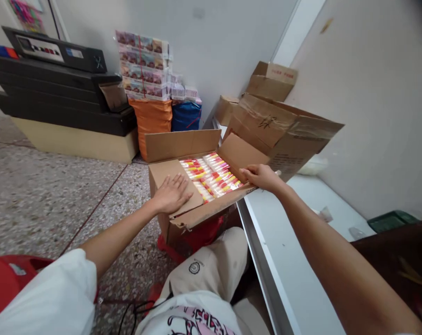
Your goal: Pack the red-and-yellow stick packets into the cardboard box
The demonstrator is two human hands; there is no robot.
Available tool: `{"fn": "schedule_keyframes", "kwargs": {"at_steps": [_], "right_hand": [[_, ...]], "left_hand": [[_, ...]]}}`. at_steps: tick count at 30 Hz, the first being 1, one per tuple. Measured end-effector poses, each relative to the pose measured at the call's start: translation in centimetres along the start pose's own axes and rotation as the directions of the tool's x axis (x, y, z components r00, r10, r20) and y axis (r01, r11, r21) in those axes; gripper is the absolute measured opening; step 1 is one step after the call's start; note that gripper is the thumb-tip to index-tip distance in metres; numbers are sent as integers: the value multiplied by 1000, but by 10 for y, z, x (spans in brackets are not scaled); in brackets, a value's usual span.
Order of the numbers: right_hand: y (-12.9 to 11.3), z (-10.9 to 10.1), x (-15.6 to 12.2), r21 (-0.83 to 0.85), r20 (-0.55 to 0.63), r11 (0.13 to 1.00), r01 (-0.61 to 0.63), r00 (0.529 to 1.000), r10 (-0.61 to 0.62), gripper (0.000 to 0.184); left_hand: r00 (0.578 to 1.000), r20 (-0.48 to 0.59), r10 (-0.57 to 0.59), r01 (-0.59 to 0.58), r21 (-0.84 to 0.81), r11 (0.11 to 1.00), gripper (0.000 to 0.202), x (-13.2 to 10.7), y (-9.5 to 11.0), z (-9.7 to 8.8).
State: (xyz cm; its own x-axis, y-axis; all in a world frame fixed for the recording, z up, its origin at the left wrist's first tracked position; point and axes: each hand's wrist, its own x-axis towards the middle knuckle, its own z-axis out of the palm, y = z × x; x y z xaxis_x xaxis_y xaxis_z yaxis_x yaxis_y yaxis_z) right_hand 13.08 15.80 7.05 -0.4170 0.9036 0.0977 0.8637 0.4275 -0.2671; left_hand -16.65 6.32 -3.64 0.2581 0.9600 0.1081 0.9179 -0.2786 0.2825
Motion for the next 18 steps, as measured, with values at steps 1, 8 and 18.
{"fn": "schedule_keyframes", "kwargs": {"at_steps": [1, 8, 18], "right_hand": [[1, 0, -4, -3, 1, 1000, 10, 1000, -10, 51], [9, 5, -21, 83, -44, 994, 77, 996, -74, 49], [25, 8, -49, -45, -217, 991, 125, 967, -132, 50]], "left_hand": [[1000, 26, 0, -1, 33, 999, 70, 0, 2, 1], [994, 110, -17, 0, 159, 987, 73, -1, 0, -1], [985, 157, -76, 33, 260, 965, 73, -1, 9, -11]]}}
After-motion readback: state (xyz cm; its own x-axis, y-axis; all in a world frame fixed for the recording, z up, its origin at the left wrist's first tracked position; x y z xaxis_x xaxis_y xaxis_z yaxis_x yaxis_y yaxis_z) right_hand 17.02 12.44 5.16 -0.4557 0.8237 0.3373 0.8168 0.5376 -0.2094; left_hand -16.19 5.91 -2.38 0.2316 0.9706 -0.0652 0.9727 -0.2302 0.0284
